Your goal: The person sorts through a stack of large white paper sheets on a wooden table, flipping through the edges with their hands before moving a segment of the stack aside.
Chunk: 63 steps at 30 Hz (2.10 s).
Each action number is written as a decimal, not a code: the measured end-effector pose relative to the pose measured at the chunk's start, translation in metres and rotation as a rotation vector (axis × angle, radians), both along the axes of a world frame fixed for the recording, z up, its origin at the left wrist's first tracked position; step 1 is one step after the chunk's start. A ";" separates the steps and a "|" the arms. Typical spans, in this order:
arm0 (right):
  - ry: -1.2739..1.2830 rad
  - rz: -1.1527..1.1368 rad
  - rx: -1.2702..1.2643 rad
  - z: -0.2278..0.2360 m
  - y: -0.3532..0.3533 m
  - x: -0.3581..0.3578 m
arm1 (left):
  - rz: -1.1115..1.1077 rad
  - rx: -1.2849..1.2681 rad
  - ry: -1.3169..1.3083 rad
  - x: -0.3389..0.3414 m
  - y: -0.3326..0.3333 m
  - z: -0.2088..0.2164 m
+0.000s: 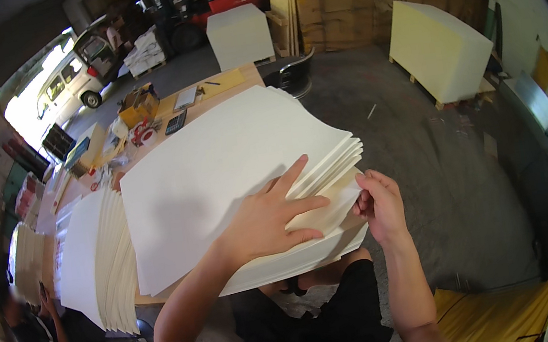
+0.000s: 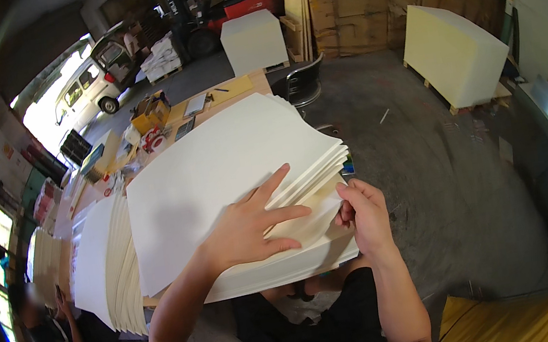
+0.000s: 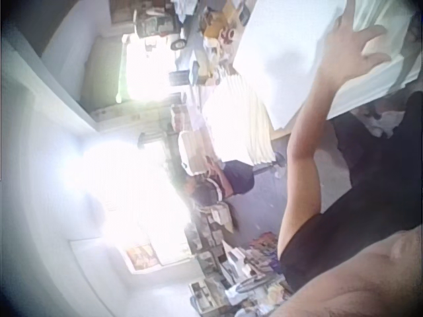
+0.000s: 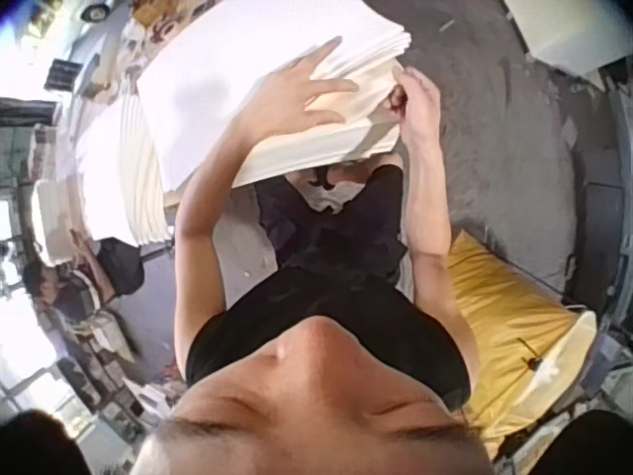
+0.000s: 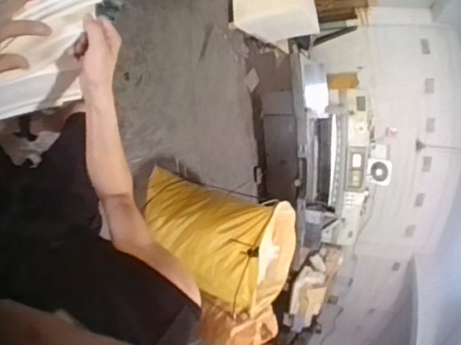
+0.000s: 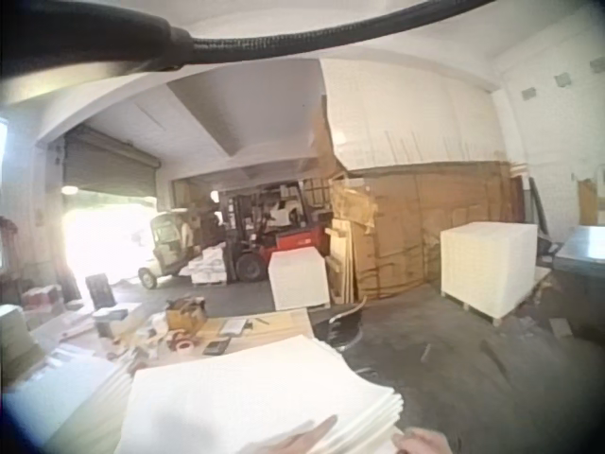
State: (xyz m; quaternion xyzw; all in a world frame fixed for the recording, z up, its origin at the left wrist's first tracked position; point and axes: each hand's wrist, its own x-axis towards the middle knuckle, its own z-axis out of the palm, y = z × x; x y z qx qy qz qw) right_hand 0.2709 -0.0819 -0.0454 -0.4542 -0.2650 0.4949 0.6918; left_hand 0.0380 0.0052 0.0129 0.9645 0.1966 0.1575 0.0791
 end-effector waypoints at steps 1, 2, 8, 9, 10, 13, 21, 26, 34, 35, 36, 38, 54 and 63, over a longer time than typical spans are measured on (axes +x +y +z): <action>0.007 0.012 -0.001 0.000 0.000 0.001 | 0.009 -0.017 0.014 0.001 -0.002 0.003; 0.013 0.024 0.000 0.001 0.000 0.002 | 0.015 -0.026 0.021 0.002 -0.002 0.003; -0.045 0.070 0.001 -0.002 -0.001 0.009 | 0.013 -0.055 0.023 0.004 0.002 0.000; -0.071 0.081 0.005 -0.004 -0.002 0.010 | 0.003 -0.056 0.016 0.004 0.003 0.000; -0.089 0.086 0.009 -0.005 -0.002 0.012 | -0.008 -0.057 0.009 0.005 0.004 0.001; -0.133 0.121 0.022 -0.006 -0.005 0.017 | -0.021 -0.075 0.002 0.005 0.005 0.001; -0.371 -0.050 0.114 -0.017 -0.003 0.002 | 0.038 -0.063 0.031 0.015 -0.007 0.001; -0.448 -0.066 0.031 -0.017 0.002 0.002 | -0.016 -0.017 0.047 0.005 0.000 -0.006; 0.098 0.134 0.038 -0.007 -0.006 0.004 | 0.022 -0.097 -0.026 0.000 -0.007 -0.008; 0.083 0.134 0.029 -0.008 -0.005 0.005 | 0.011 -0.098 -0.028 0.000 -0.005 -0.008; 0.067 0.134 0.021 -0.009 -0.005 0.007 | 0.000 -0.100 -0.030 0.001 -0.004 -0.007; 0.025 0.125 0.015 -0.011 -0.005 0.007 | -0.019 -0.107 -0.035 0.001 -0.001 -0.006; 0.018 0.115 0.036 -0.004 -0.004 0.005 | -0.019 -0.022 -0.018 0.000 -0.004 -0.005; -0.045 0.104 0.031 -0.010 -0.006 0.007 | -0.032 -0.080 -0.044 -0.002 0.001 -0.006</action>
